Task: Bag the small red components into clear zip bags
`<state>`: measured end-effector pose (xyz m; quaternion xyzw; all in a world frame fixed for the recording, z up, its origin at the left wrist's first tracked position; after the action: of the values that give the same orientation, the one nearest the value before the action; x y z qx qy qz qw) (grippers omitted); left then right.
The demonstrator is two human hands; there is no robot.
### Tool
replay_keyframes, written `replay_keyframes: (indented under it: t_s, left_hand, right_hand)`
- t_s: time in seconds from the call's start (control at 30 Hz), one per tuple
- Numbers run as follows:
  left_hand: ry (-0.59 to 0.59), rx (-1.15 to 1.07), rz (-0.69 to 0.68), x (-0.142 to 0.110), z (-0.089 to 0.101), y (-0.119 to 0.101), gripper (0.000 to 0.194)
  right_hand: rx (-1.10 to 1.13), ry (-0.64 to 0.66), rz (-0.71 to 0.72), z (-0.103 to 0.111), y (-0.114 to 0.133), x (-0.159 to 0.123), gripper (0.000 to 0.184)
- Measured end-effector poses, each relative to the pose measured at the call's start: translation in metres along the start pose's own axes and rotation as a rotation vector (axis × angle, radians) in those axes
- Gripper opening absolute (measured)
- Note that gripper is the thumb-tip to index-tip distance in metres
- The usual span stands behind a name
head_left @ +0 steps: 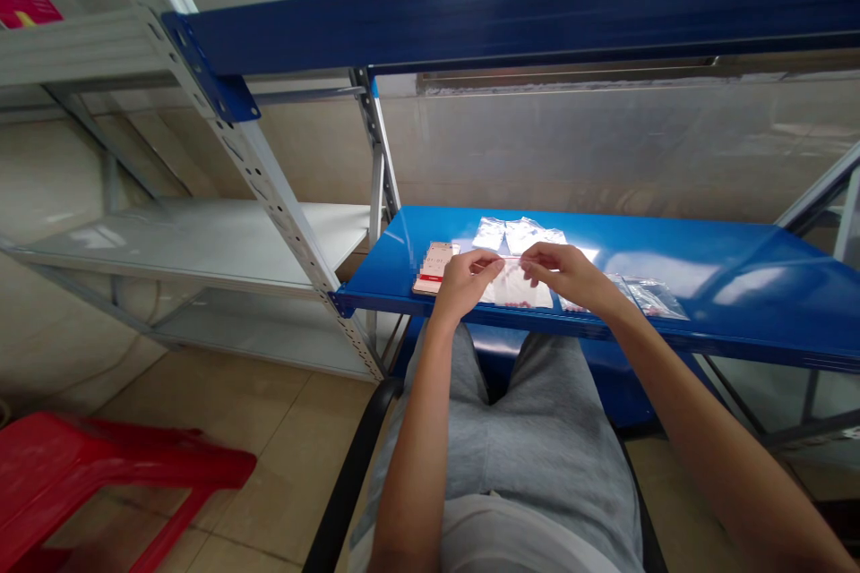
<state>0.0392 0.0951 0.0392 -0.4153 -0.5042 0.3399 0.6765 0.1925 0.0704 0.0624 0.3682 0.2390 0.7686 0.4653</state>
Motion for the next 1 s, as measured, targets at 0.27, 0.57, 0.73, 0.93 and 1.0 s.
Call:
replay_keyframes:
  t_s: [0.27, 0.57, 0.73, 0.93, 1.0]
  left_hand:
    - [0.053, 0.003, 0.004, -0.0019, -0.0101, -0.0078, 0.021]
    - [0.044, 0.024, 0.046, -0.0017, -0.0053, -0.0002, 0.024]
    - [0.051, 0.018, 0.028, -0.0016, -0.0060, -0.0013, 0.024]
    - [0.050, -0.014, 0.007, -0.0018, -0.0079, -0.0056, 0.020]
    - [0.044, -0.016, -0.007, -0.0016, -0.0077, -0.0077, 0.020]
  right_hand:
    - [-0.074, -0.018, 0.003, 0.0023, 0.0032, 0.0007, 0.027]
    - [-0.047, -0.054, 0.007, 0.0065, 0.0026, 0.0000, 0.025]
    - [-0.060, -0.071, 0.017, 0.0075, 0.0034, -0.0004, 0.020]
    - [-0.048, -0.039, 0.017, 0.0051, 0.0025, -0.0002, 0.020]
    - [-0.030, -0.030, 0.010, 0.0037, 0.0023, -0.0001, 0.022]
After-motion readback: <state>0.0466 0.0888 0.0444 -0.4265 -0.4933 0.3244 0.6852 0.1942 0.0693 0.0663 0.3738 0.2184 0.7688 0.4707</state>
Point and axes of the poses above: each hand's wrist, its own x-axis towards the middle knuckle, its own z-axis out of the back of the hand, y = z × x, the point moved 10 cm from there along x, towards the middle knuckle, and after that the axes turned 6 degrees about -x, right-handed, at the moved point
